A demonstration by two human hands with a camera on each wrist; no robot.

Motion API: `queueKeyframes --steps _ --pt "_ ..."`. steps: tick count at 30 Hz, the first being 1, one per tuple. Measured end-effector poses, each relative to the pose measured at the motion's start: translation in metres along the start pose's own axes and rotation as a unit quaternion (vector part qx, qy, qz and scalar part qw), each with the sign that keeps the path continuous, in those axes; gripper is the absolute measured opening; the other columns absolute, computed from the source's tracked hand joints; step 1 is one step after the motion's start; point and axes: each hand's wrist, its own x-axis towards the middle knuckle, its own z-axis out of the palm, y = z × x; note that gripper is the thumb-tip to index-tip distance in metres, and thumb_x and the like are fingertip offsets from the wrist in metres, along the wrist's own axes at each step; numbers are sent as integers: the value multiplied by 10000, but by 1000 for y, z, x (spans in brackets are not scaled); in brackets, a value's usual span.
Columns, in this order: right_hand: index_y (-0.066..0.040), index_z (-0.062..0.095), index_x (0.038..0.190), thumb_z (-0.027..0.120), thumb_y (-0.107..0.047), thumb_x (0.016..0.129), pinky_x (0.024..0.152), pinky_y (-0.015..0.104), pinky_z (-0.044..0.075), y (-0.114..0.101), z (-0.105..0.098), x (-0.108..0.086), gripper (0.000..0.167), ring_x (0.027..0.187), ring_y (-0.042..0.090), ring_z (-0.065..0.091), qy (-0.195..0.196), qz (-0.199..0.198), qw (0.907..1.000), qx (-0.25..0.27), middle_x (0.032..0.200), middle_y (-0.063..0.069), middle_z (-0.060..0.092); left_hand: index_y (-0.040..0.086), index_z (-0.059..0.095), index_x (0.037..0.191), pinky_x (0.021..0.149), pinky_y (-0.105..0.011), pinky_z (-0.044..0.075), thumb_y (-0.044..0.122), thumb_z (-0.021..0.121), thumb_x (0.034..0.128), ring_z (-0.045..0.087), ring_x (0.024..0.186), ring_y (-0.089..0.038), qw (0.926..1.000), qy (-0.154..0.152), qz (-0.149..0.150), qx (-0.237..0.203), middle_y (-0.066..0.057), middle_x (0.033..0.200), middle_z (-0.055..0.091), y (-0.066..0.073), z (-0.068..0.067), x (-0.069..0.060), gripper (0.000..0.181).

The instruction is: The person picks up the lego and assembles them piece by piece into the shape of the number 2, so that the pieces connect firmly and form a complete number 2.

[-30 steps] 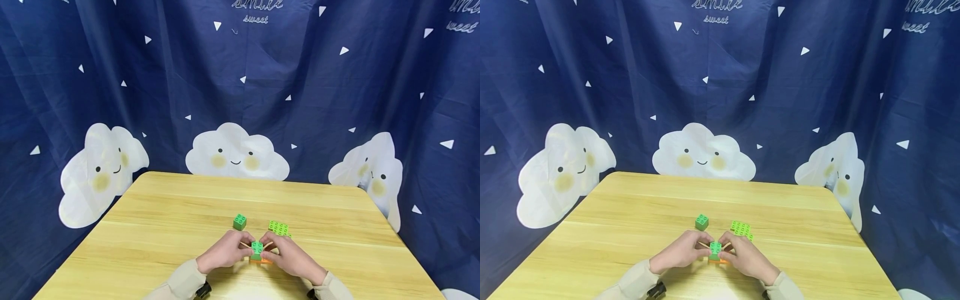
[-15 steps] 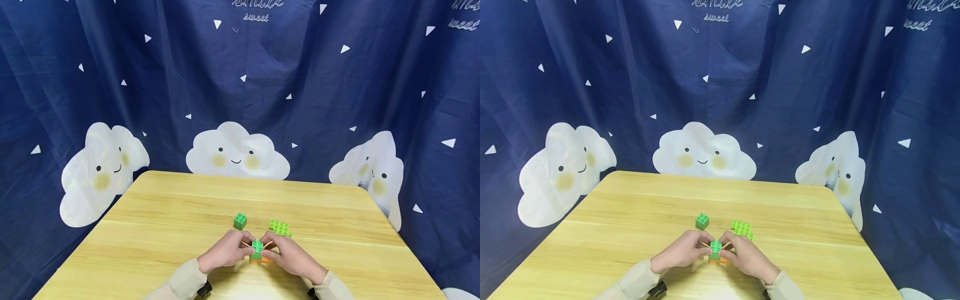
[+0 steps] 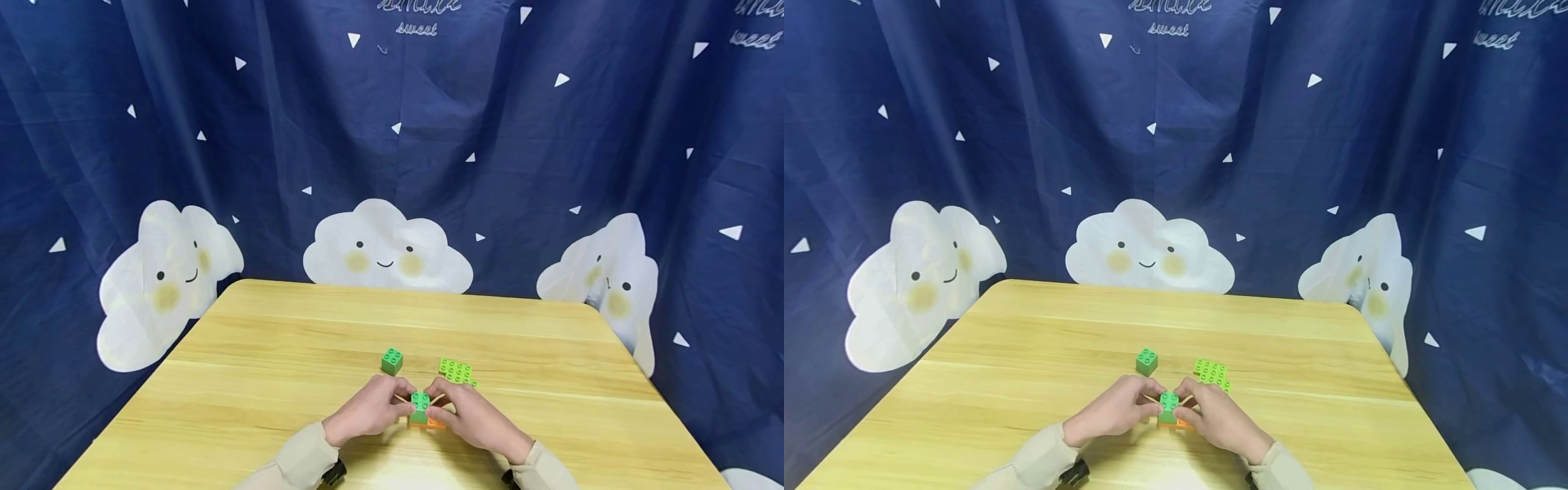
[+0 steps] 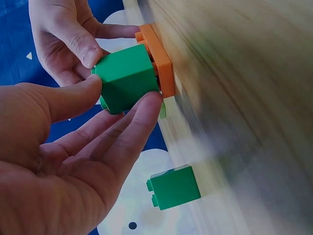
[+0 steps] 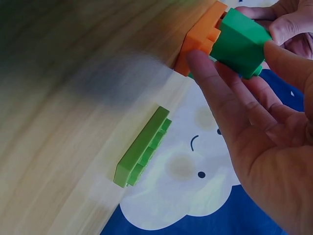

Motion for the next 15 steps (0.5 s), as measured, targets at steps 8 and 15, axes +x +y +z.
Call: queueKeyframes --steps 8,15 --pt "-167 641 1117 661 -200 1007 827 249 588 0 1 1 117 1019 217 724 14 -40 9999 -95 1124 -18 716 35 746 1108 739 -192 581 66 714 951 733 916 -107 10000 -9 0 -39 -62 1089 758 1 0 0 163" --pt "-168 643 1118 655 -209 1010 825 253 586 -1 1 1 116 1015 211 720 -1 -29 9999 -157 1124 -19 716 27 745 1099 734 -185 578 66 719 946 731 911 -109 10000 4 -2 33 -69 1077 759 1 0 0 159"
